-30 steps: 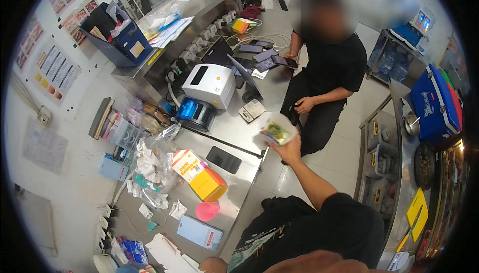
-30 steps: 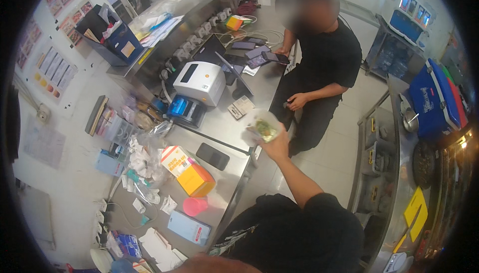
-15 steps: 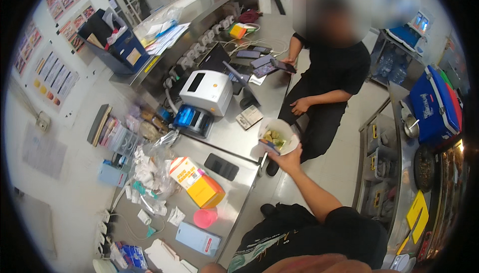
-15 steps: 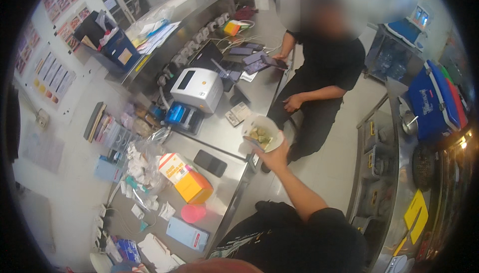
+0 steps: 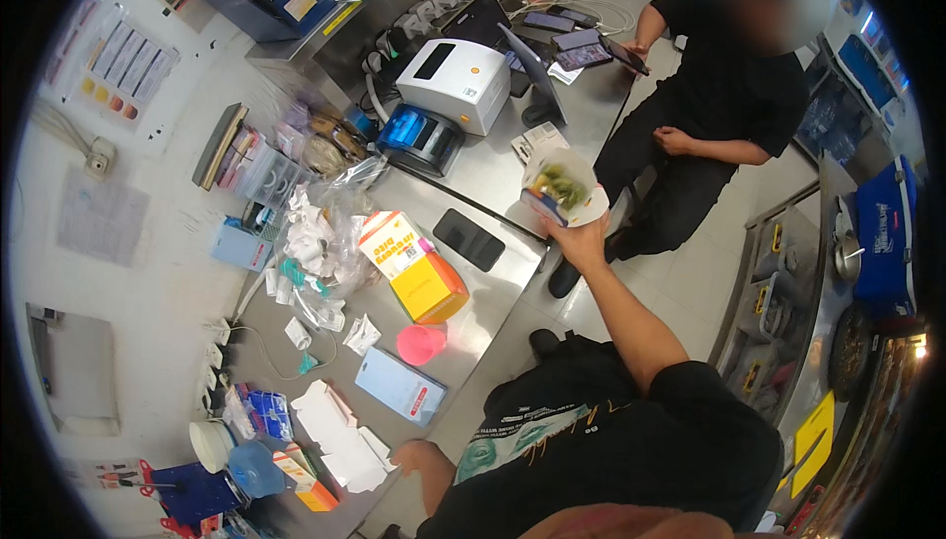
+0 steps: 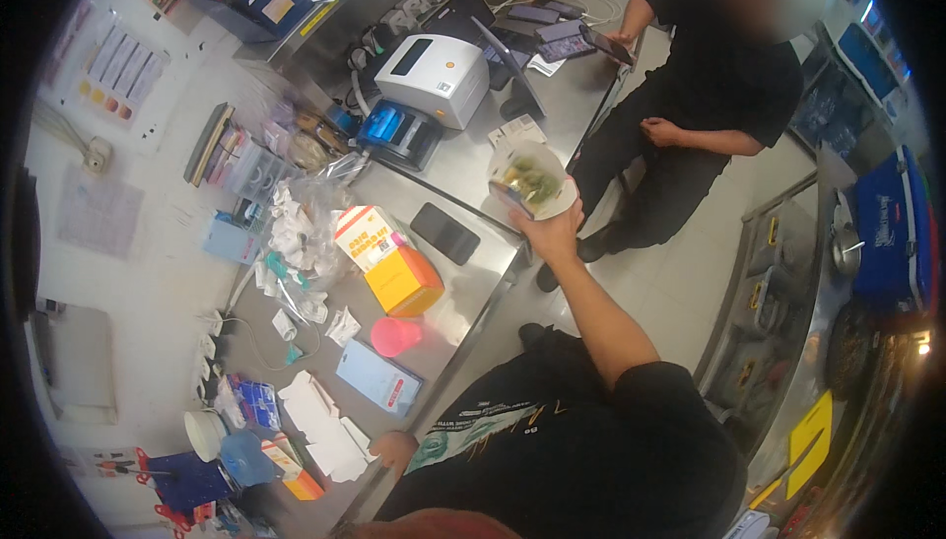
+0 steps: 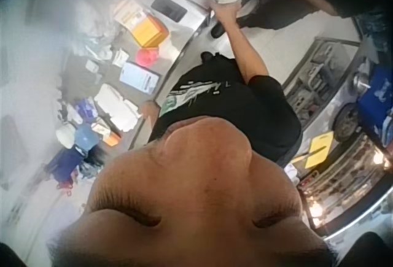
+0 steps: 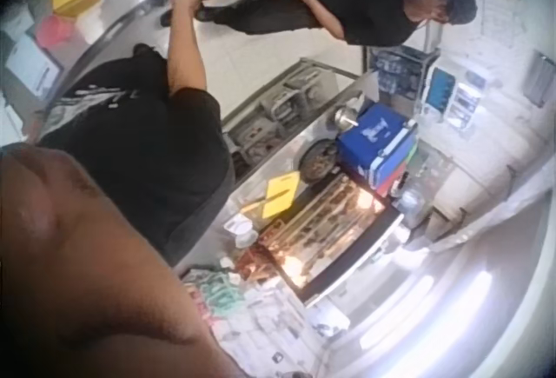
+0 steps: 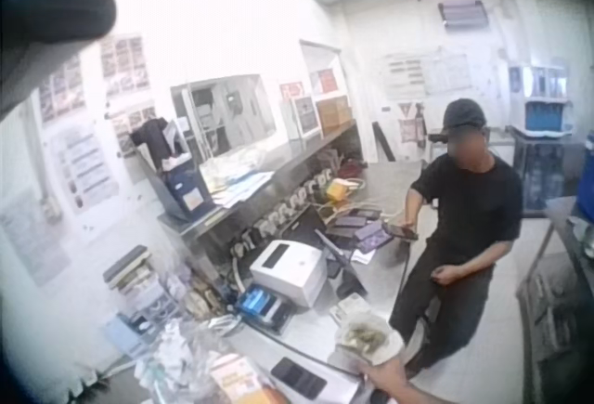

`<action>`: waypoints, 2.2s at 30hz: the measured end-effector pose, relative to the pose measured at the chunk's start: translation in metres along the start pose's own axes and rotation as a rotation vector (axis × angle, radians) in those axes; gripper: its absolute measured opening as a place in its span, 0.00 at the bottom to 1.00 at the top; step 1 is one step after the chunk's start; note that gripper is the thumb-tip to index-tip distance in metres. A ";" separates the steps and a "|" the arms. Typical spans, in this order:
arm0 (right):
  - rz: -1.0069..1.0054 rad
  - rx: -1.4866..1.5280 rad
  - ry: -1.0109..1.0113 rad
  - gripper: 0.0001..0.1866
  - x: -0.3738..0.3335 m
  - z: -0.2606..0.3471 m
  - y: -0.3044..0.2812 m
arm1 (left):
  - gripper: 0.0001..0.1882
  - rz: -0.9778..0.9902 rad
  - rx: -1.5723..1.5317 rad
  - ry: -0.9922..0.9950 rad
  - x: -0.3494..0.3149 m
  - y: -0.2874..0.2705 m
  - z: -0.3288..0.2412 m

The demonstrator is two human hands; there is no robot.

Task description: The person folds and assembles small paper boxes from flat sheets on a cluttered counter. They fold the sides, tuck flaps, and form the box shape by hand.

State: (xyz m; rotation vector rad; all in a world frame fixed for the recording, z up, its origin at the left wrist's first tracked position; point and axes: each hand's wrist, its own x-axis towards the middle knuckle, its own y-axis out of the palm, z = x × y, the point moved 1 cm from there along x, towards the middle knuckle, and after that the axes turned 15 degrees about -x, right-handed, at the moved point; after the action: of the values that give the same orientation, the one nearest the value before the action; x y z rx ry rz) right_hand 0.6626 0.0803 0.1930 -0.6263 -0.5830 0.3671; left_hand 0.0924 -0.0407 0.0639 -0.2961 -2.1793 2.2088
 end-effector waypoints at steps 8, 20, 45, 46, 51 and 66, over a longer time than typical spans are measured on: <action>0.214 -0.139 -0.079 0.59 0.007 0.010 -0.003 | 0.15 0.050 0.028 0.025 -0.005 -0.011 -0.004; 0.155 -0.039 0.250 0.57 0.015 -0.010 0.001 | 0.18 0.108 -0.307 -0.071 -0.033 -0.034 -0.017; 0.094 -0.006 0.171 0.58 0.023 0.011 0.021 | 0.19 -0.064 -0.066 -0.027 0.022 0.038 -0.022; 0.128 0.007 0.070 0.58 0.015 0.033 0.016 | 0.20 -0.047 -0.060 -0.052 0.024 0.038 -0.014; 0.137 0.011 0.219 0.55 0.015 0.033 0.000 | 0.23 0.045 0.035 -0.054 0.036 0.045 0.013; 0.288 0.009 0.090 0.59 0.012 0.040 0.012 | 0.22 0.035 -0.513 -0.251 0.019 0.030 0.007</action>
State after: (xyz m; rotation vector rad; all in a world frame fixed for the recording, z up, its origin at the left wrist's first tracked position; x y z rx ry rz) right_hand 0.6461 0.1130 0.2161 -0.7161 -0.4046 0.6084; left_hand 0.0766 -0.0455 0.0316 -0.0634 -2.8772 1.7429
